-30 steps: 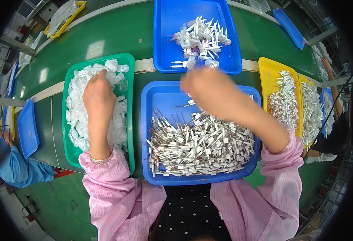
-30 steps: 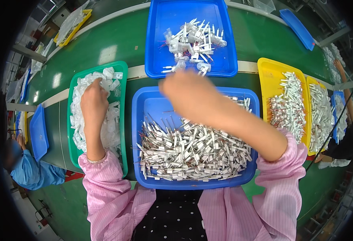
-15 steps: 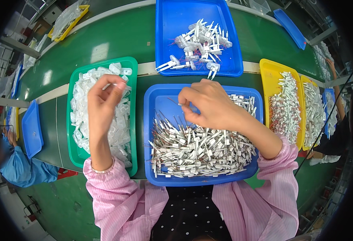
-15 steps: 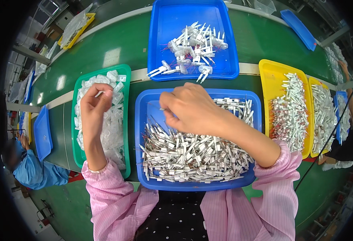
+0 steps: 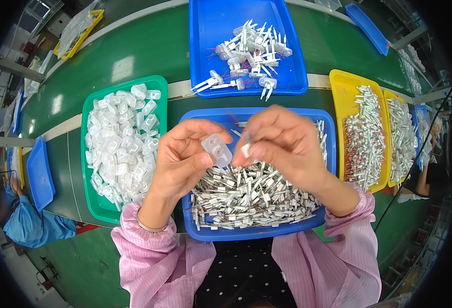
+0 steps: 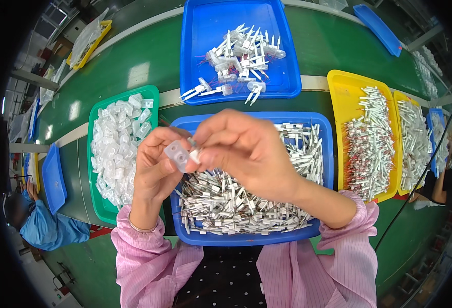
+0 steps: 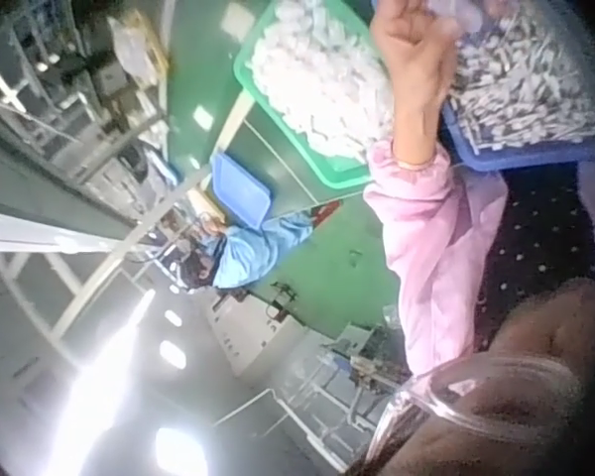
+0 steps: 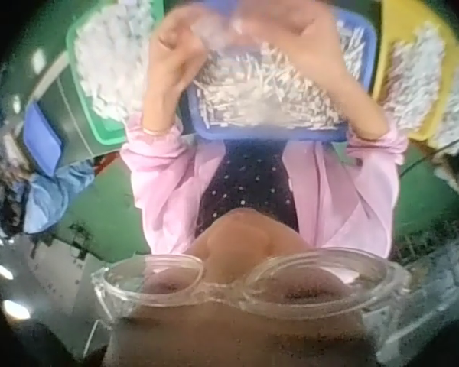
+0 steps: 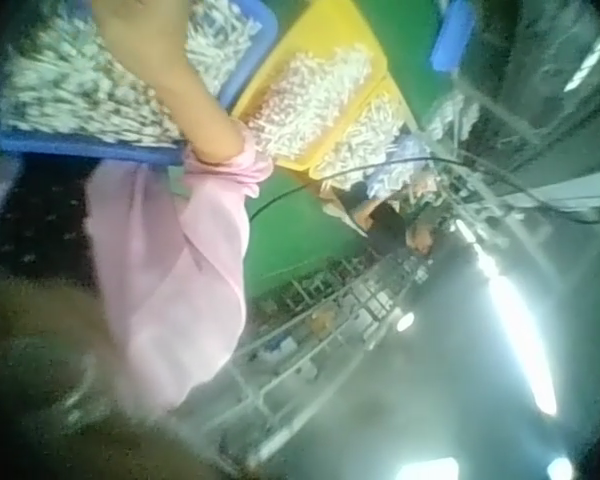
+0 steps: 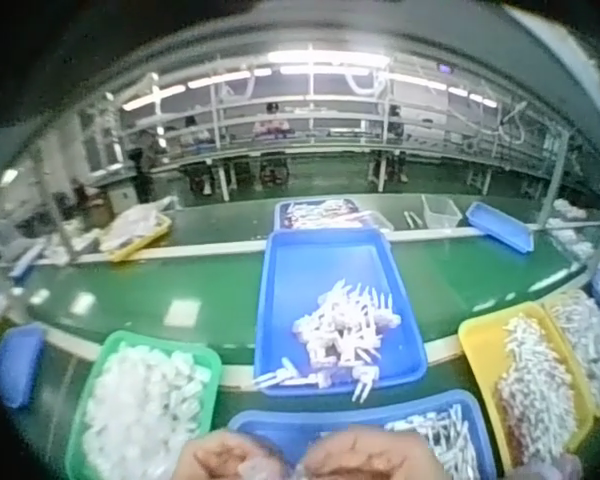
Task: The person picks up a plastic base and two metal components, inserts both components into the base, and places the assembled unit into a blue tray, repeating the process.
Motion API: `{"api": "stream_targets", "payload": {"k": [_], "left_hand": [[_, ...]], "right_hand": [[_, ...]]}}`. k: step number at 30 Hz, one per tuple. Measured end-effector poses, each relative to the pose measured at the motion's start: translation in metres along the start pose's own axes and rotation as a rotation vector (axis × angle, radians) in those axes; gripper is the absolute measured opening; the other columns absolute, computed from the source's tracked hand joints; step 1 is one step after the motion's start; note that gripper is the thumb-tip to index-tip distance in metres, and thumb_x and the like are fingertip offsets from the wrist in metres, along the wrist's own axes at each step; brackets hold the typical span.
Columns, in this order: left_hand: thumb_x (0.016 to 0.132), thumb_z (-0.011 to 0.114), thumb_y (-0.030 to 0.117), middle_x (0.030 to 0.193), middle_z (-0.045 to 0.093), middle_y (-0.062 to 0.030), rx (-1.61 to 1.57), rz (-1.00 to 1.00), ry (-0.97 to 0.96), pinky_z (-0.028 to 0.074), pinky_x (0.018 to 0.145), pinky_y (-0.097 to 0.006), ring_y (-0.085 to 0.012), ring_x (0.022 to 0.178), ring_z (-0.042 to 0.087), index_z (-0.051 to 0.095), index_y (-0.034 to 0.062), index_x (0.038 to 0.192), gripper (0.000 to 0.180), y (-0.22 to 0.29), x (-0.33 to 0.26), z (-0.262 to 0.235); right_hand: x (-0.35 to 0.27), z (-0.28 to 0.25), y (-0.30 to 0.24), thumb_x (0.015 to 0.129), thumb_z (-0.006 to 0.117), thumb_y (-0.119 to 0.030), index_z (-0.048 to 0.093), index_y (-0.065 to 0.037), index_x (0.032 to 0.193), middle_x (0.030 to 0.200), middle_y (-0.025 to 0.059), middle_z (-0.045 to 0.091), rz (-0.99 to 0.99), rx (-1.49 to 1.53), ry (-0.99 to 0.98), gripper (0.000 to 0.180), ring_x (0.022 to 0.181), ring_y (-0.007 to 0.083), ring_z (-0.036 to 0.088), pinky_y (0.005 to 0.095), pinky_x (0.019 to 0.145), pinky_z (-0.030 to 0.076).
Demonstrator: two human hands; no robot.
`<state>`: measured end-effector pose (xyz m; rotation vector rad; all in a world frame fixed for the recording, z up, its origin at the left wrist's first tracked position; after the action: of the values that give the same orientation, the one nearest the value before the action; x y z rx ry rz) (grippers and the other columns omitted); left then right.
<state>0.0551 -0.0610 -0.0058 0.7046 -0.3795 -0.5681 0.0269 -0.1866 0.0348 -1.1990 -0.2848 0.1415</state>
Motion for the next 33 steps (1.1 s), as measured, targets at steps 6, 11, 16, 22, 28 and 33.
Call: {"api": "stream_targets", "payload": {"k": [6, 11, 16, 22, 28, 33], "left_hand": [[0.084, 0.060, 0.008, 0.100, 0.059, -0.0202, -0.018, -0.016, -0.017, 0.051, 0.062, -0.028, -0.0257, 0.084, 0.062, 0.048, -0.0041, 0.112, 0.033, 0.005, -0.001, 0.001], [0.088, 0.055, 0.014, 0.098, 0.058, -0.0212, 0.027, 0.022, -0.031, 0.051, 0.053, -0.026, -0.0266, 0.078, 0.063, 0.046, -0.0044, 0.117, 0.036, 0.008, -0.003, 0.001], [0.089, 0.053, 0.015, 0.098, 0.058, -0.0213, -0.015, -0.006, -0.055, 0.050, 0.051, -0.025, -0.0254, 0.072, 0.063, 0.044, -0.0045, 0.120, 0.038, 0.008, -0.004, 0.000], [0.088, 0.054, 0.014, 0.096, 0.059, -0.0200, 0.051, -0.012, -0.022, 0.047, 0.047, -0.023, -0.0203, 0.066, 0.062, 0.044, -0.0057, 0.119, 0.038, 0.009, -0.006, -0.004], [0.086, 0.057, 0.012, 0.094, 0.060, -0.0178, 0.117, 0.015, 0.012, 0.041, 0.046, -0.019, -0.0143, 0.060, 0.057, 0.046, -0.0064, 0.118, 0.038, 0.012, -0.006, -0.003], [0.084, 0.060, 0.010, 0.095, 0.060, -0.0169, 0.218, 0.035, 0.024, 0.039, 0.046, -0.018, -0.0104, 0.057, 0.054, 0.048, -0.0063, 0.116, 0.038, 0.015, -0.007, -0.005]], "right_hand": [[-0.006, -0.012, -0.031, 0.080, 0.060, 0.002, 0.059, 0.004, 0.091, 0.078, 0.0103, 0.063, -0.145, -0.443, 0.114, 0.011, 0.066, 0.0125, 0.060, 0.0224, 0.061, 0.047], [-0.016, -0.003, -0.037, 0.072, 0.065, 0.005, 0.064, 0.002, 0.083, 0.066, 0.0096, 0.061, -0.208, -0.704, 0.159, 0.011, 0.051, 0.0163, 0.057, 0.0239, 0.046, 0.042], [-0.017, 0.008, -0.049, 0.068, 0.066, 0.006, 0.063, 0.002, 0.081, 0.061, 0.0086, 0.058, -0.342, -0.895, 0.110, 0.014, 0.047, 0.0148, 0.054, 0.0250, 0.042, 0.041], [-0.021, 0.018, -0.057, 0.062, 0.065, 0.008, 0.063, 0.004, 0.082, 0.060, 0.0090, 0.056, -0.405, -1.016, 0.007, 0.021, 0.046, 0.0172, 0.053, 0.0259, 0.040, 0.039], [-0.024, 0.029, -0.058, 0.060, 0.065, 0.008, 0.063, 0.006, 0.082, 0.061, 0.0096, 0.057, -0.516, -1.067, -0.060, 0.022, 0.045, 0.0178, 0.054, 0.0252, 0.038, 0.039], [-0.022, 0.027, -0.060, 0.060, 0.066, 0.008, 0.063, 0.006, 0.082, 0.061, 0.0097, 0.057, -0.536, -1.115, -0.011, 0.023, 0.044, 0.0179, 0.053, 0.0254, 0.038, 0.039]]}}
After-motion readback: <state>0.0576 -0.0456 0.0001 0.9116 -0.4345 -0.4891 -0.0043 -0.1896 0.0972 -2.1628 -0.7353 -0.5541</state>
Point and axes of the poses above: each hand's wrist, its own x-axis towards the middle knuckle, its own z-axis out of the palm, y = z × x, the point moved 7 cm from there along x, towards the middle knuckle
